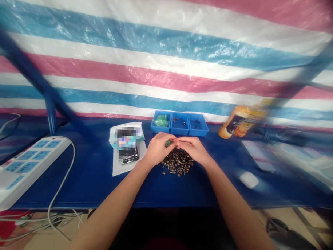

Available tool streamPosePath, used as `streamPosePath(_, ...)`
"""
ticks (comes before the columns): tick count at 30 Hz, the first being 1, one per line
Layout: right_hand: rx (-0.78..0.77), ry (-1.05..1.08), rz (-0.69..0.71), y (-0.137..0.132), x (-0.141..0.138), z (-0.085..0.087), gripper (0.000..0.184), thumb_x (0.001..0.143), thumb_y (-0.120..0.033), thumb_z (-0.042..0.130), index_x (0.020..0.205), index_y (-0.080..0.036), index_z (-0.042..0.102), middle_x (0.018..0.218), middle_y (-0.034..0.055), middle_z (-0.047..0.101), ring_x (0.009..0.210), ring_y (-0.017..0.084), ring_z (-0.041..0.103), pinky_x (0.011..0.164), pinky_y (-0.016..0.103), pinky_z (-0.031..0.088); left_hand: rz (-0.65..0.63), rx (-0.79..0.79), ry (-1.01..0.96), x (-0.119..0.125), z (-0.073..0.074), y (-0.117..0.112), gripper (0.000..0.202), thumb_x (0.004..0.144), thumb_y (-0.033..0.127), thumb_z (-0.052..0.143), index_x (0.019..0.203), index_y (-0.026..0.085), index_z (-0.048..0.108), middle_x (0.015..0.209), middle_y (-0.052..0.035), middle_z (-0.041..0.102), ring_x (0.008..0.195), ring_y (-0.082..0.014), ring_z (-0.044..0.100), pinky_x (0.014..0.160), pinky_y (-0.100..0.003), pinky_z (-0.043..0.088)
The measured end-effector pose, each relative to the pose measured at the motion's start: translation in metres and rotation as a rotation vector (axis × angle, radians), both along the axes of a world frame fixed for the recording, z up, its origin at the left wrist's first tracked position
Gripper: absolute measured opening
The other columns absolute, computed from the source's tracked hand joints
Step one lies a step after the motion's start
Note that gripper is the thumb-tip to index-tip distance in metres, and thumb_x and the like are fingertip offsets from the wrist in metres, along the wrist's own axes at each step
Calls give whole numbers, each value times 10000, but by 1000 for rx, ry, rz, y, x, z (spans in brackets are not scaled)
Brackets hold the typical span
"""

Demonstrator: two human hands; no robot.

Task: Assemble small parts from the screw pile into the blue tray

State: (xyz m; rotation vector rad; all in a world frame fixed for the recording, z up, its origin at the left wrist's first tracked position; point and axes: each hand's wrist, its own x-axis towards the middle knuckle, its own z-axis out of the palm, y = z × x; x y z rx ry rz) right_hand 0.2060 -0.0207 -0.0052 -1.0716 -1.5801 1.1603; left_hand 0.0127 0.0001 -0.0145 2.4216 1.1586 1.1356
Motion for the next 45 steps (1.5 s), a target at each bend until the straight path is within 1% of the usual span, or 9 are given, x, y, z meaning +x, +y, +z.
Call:
streamPosePath(13,21,68,34,-2,-2,5,282,851,-366,675,1060,-196,759,825,41,746,805,185,687,831,350,520,63,-26,-166,3,3,-1,115,865,278,679,952,251,750,939,-8,769,905,-185,694,865,-323,542)
streamPosePath(19,18,129,-20,4,-2,-3,493,873,-403,654,1328,-231,579,991,61,761,755,171,703,798,359,537,85,-160,-320,4,4,-2,131,860,306,678,927,245,773,931,-9,780,798,-162,703,739,-288,557)
streamPosePath(25,101,60,-96,9,-1,-9,315,823,-462,696,971,-184,696,890,53,738,689,156,663,743,340,542,46,-264,-322,4,3,-1,174,868,359,662,933,243,775,959,-12,785,858,-179,713,761,-298,549)
streamPosePath(31,79,0,-63,7,-1,-9,319,889,-523,593,905,-205,597,803,7,669,661,128,610,682,284,500,2,-302,-335,6,3,0,233,882,400,642,985,223,753,974,-22,776,900,-186,716,780,-293,546)
streamPosePath(36,26,-81,-245,12,2,-11,426,924,-534,512,655,-205,494,561,-27,539,513,105,510,568,253,424,57,-297,-300,5,5,-1,272,928,436,566,959,222,731,990,-6,764,882,-175,701,779,-280,532)
streamPosePath(39,34,93,-451,16,8,-11,335,882,-543,565,898,-209,572,612,-41,560,485,102,498,518,248,416,74,-319,-293,4,5,-1,277,936,436,549,932,221,724,941,2,762,825,-167,696,759,-275,519)
streamPosePath(42,24,182,-609,20,17,-11,591,800,-549,663,1271,-246,475,762,-35,635,481,100,507,499,251,430,72,-315,-278,3,4,0,267,937,426,545,910,224,718,910,8,758,823,-168,694,755,-273,507)
streamPosePath(43,5,151,-625,21,21,-10,622,784,-547,678,1288,-240,483,775,-27,646,479,100,503,498,254,430,70,-313,-273,3,4,0,266,937,424,543,903,224,715,904,8,757,820,-169,693,754,-273,506)
streamPosePath(45,-35,38,-612,22,30,-10,501,790,-543,658,1149,-198,609,722,-7,647,487,110,501,506,265,426,71,-313,-264,2,4,0,270,939,424,535,897,224,712,894,8,757,798,-167,690,757,-276,509)
